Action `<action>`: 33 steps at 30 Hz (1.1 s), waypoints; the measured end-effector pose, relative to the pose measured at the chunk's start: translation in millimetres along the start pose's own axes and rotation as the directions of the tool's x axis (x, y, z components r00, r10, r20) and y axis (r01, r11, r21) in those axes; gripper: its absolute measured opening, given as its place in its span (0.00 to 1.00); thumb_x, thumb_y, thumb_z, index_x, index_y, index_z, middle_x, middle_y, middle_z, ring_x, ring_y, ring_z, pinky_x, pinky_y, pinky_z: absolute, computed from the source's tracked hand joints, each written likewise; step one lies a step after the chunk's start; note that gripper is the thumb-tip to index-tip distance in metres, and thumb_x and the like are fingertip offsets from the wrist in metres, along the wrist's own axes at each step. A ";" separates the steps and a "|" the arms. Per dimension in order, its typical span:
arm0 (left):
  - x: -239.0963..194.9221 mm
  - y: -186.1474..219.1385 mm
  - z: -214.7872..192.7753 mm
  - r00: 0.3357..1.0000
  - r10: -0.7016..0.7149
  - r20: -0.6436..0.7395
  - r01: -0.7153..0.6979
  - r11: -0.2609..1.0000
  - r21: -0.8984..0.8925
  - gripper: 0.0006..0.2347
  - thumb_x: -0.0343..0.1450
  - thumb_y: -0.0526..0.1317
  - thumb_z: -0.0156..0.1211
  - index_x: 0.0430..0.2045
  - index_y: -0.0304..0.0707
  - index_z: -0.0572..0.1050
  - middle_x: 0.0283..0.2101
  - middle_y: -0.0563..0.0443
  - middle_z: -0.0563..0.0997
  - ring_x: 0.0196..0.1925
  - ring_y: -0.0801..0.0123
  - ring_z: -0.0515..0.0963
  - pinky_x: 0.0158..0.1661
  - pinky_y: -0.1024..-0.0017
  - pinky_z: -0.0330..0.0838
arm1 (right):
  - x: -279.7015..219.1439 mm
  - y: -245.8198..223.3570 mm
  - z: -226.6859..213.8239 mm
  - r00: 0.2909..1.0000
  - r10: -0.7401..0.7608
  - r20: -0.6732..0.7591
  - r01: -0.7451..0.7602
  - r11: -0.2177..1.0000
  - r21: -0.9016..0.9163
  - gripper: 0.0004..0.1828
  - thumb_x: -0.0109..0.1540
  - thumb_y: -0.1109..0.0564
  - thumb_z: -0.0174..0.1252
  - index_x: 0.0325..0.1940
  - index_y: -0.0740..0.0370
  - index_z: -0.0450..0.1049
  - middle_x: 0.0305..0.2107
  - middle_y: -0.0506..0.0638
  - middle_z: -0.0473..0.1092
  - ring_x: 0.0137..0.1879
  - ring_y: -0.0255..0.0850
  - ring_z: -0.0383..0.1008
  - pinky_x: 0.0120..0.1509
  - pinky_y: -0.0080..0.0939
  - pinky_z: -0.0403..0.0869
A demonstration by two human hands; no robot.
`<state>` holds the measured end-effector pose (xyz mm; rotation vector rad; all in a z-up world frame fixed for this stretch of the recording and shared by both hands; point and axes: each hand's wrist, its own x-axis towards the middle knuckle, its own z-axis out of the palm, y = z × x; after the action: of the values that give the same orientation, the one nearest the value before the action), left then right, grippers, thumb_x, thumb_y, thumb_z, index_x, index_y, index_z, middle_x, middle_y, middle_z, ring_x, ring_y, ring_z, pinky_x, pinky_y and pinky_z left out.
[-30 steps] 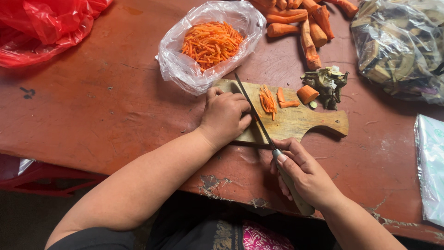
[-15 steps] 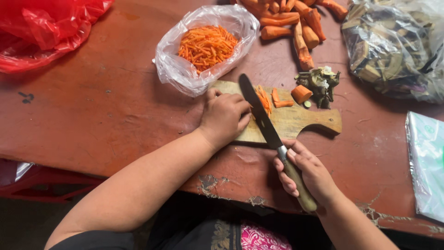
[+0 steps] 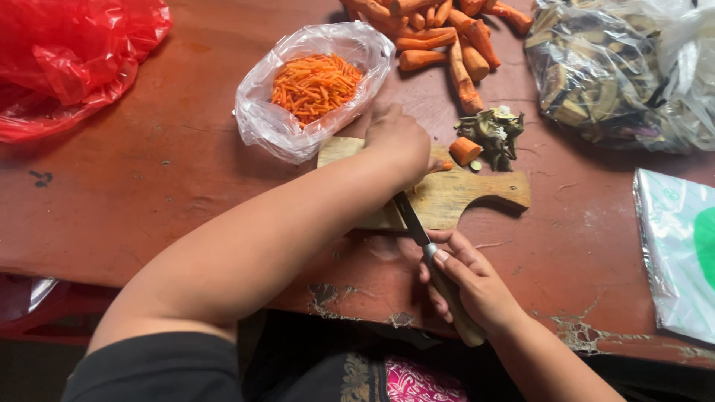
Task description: The person slices carrots into thin strips on a wooden cutting board using a knife. The sliced carrots are placed into a clear plastic bag on the table.
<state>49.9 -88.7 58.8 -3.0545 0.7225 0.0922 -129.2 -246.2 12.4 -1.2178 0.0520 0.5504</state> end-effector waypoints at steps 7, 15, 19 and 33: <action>27.6 21.3 35.5 0.991 0.091 -0.096 -0.092 0.996 -0.014 0.08 0.68 0.39 0.60 0.35 0.44 0.84 0.44 0.47 0.84 0.52 0.56 0.80 0.59 0.53 0.61 | -5.5 3.1 -3.2 1.000 0.004 0.022 -0.004 1.000 0.006 0.19 0.69 0.56 0.43 0.64 0.59 0.59 0.31 0.53 0.68 0.19 0.36 0.66 0.19 0.33 0.67; 45.5 16.8 46.9 0.979 0.181 -0.095 -0.197 0.962 -0.191 0.09 0.63 0.38 0.66 0.35 0.38 0.83 0.40 0.39 0.84 0.45 0.50 0.84 0.45 0.56 0.77 | -5.7 0.7 2.9 1.000 -0.014 0.016 0.014 1.000 0.010 0.19 0.69 0.56 0.44 0.64 0.59 0.59 0.32 0.53 0.69 0.20 0.35 0.67 0.19 0.33 0.68; 53.1 15.0 42.3 0.957 0.289 -0.003 -0.286 0.945 -0.160 0.12 0.59 0.37 0.71 0.35 0.42 0.84 0.39 0.43 0.84 0.44 0.52 0.84 0.45 0.59 0.77 | -7.5 0.5 9.3 1.000 -0.027 0.009 0.027 1.000 -0.007 0.21 0.68 0.56 0.45 0.65 0.59 0.59 0.32 0.52 0.69 0.20 0.35 0.67 0.19 0.33 0.68; 36.4 -46.5 60.3 0.994 0.099 0.046 -0.089 0.977 -0.193 0.11 0.58 0.39 0.69 0.33 0.45 0.85 0.37 0.46 0.86 0.42 0.55 0.85 0.43 0.60 0.78 | 30.8 65.1 -104.4 0.991 -0.057 0.123 0.063 0.997 -0.039 0.28 0.73 0.54 0.47 0.78 0.63 0.57 0.39 0.59 0.71 0.25 0.43 0.72 0.23 0.42 0.74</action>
<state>99.9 -62.5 -4.0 -3.1803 0.9049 0.2604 -104.2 -313.3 -92.2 -1.2210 -0.0999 0.5744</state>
